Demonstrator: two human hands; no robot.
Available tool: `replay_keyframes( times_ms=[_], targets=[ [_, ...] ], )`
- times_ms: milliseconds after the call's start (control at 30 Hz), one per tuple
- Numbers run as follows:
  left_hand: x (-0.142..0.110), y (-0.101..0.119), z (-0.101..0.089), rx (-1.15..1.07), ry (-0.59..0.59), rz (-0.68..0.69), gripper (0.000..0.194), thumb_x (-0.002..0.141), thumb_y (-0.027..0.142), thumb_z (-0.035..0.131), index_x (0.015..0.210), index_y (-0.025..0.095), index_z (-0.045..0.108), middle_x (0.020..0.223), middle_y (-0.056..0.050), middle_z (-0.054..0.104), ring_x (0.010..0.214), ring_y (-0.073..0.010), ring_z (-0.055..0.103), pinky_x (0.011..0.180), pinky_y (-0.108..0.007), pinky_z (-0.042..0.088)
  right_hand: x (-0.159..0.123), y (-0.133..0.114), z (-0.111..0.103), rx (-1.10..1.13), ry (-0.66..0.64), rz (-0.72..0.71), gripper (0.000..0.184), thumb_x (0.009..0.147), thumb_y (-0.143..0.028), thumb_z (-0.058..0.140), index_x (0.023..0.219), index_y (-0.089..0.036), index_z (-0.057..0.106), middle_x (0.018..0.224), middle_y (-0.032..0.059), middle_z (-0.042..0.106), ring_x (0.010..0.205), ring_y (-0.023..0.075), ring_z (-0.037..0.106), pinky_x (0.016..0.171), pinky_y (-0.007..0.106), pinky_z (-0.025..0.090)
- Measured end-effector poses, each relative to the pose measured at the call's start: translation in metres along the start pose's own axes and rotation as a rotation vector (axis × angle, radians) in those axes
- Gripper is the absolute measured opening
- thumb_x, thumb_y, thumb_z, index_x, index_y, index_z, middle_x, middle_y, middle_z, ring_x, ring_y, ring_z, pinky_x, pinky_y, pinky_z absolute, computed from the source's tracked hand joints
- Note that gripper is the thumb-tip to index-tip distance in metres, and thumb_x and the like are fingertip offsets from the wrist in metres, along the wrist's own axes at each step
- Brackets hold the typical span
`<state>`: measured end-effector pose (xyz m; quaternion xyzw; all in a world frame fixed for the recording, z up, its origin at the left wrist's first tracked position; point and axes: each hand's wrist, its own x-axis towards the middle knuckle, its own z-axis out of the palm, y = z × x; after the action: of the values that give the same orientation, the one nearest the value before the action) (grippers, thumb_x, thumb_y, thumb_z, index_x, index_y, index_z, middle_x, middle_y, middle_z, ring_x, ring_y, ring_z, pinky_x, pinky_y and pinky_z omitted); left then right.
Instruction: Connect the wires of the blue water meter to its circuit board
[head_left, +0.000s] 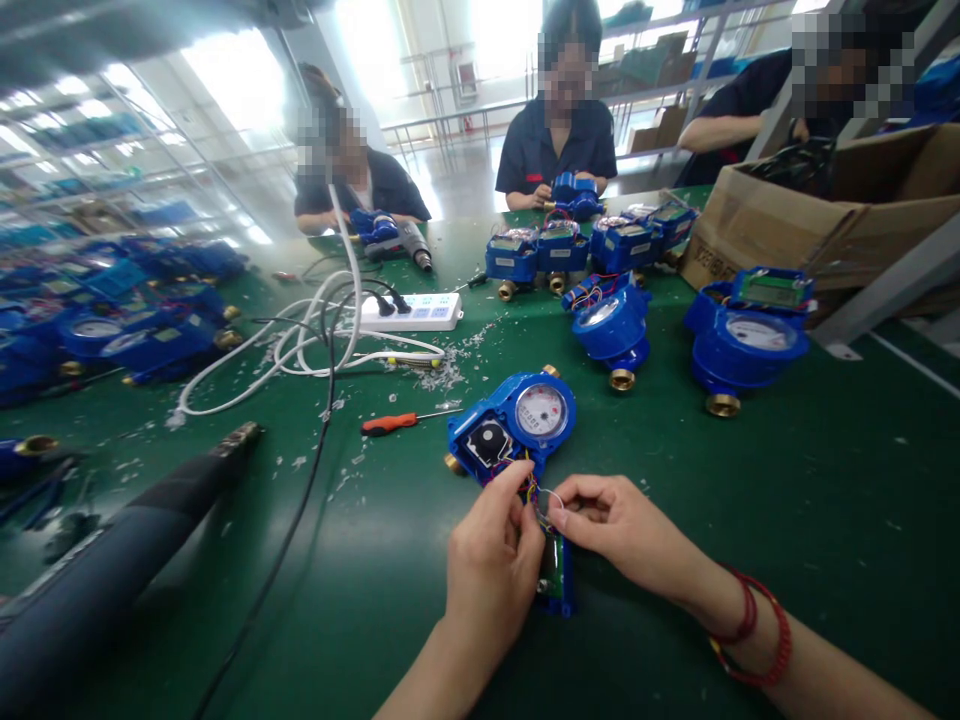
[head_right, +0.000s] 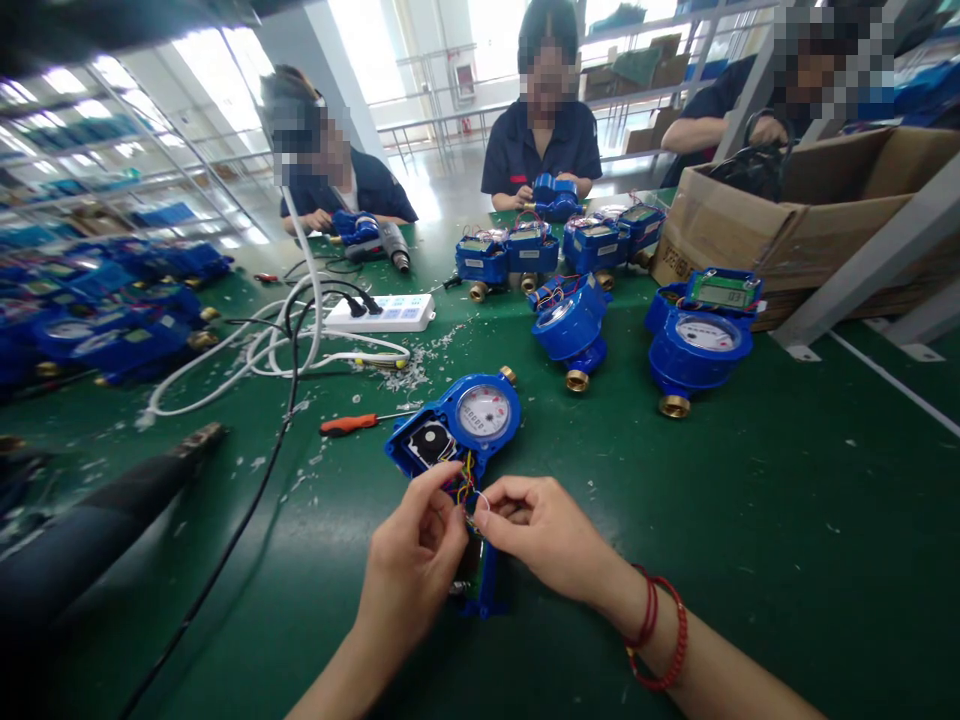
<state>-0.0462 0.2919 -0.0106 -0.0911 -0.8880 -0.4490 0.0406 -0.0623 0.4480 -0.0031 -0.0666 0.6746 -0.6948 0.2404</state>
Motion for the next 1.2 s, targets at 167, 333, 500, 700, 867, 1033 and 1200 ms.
replay_keyframes(
  times_ms=[167,333,500,700,867,1033,1200],
  targets=[
    [0.001,0.0,-0.003,0.203,-0.017,0.044,0.013,0.081,0.016,0.042,0.082,0.021,0.055,0.076,-0.001,0.054,0.066,-0.0127,0.051,0.058,-0.024,0.035,0.0,0.001,-0.001,0.023,-0.011,-0.016,0.014,0.078,-0.029,0.059,0.078,-0.015,0.059,0.07,-0.0024,0.054,0.064,0.009,0.048,0.062,0.021,0.038],
    [0.003,0.003,-0.007,0.16,-0.037,0.072,0.01,0.079,0.019,0.049,0.086,0.02,0.056,0.071,0.0,0.052,0.062,-0.0122,0.05,0.055,-0.022,0.034,-0.001,0.001,-0.002,0.026,-0.023,-0.017,0.015,0.078,-0.03,0.058,0.077,-0.015,0.059,0.071,-0.0018,0.054,0.066,0.0101,0.049,0.064,0.022,0.039],
    [0.002,0.0,-0.004,0.157,0.007,0.111,0.01,0.08,0.016,0.048,0.081,0.02,0.057,0.067,0.001,0.051,0.06,-0.0106,0.049,0.056,-0.022,0.035,0.0,0.0,-0.003,-0.025,-0.054,-0.029,0.015,0.079,-0.03,0.057,0.077,-0.015,0.058,0.07,-0.0019,0.053,0.064,0.0097,0.046,0.061,0.022,0.037],
    [0.002,-0.007,0.001,0.209,0.034,0.064,0.005,0.079,0.018,0.051,0.078,0.02,0.056,0.067,0.001,0.052,0.06,-0.0113,0.049,0.053,-0.022,0.033,0.0,0.0,-0.004,-0.043,-0.08,-0.059,0.011,0.077,-0.025,0.059,0.077,-0.014,0.059,0.071,-0.0015,0.055,0.065,0.0099,0.047,0.062,0.021,0.037],
    [0.002,-0.006,-0.006,0.203,-0.038,0.111,0.006,0.08,0.016,0.049,0.078,0.02,0.053,0.075,0.0,0.055,0.065,-0.0119,0.051,0.055,-0.023,0.034,0.0,0.001,-0.005,-0.05,-0.089,-0.056,0.011,0.078,-0.026,0.059,0.077,-0.014,0.059,0.07,-0.0019,0.054,0.064,0.0096,0.046,0.061,0.021,0.037],
    [0.002,-0.006,-0.012,0.166,-0.075,0.167,0.008,0.082,0.016,0.047,0.082,0.021,0.054,0.078,0.0,0.056,0.068,-0.0122,0.052,0.057,-0.023,0.036,0.002,0.003,-0.005,-0.04,-0.058,-0.018,0.014,0.08,-0.029,0.057,0.078,-0.014,0.059,0.073,-0.001,0.057,0.067,0.0105,0.049,0.063,0.022,0.038],
    [0.0,-0.008,-0.011,0.156,-0.044,0.23,0.011,0.083,0.017,0.048,0.085,0.022,0.057,0.078,0.0,0.058,0.068,-0.0118,0.054,0.06,-0.023,0.041,0.004,0.001,-0.005,-0.156,0.025,-0.032,0.027,0.085,-0.032,0.049,0.071,-0.014,0.062,0.068,-0.0006,0.059,0.066,0.0107,0.051,0.064,0.022,0.039]
  ],
)
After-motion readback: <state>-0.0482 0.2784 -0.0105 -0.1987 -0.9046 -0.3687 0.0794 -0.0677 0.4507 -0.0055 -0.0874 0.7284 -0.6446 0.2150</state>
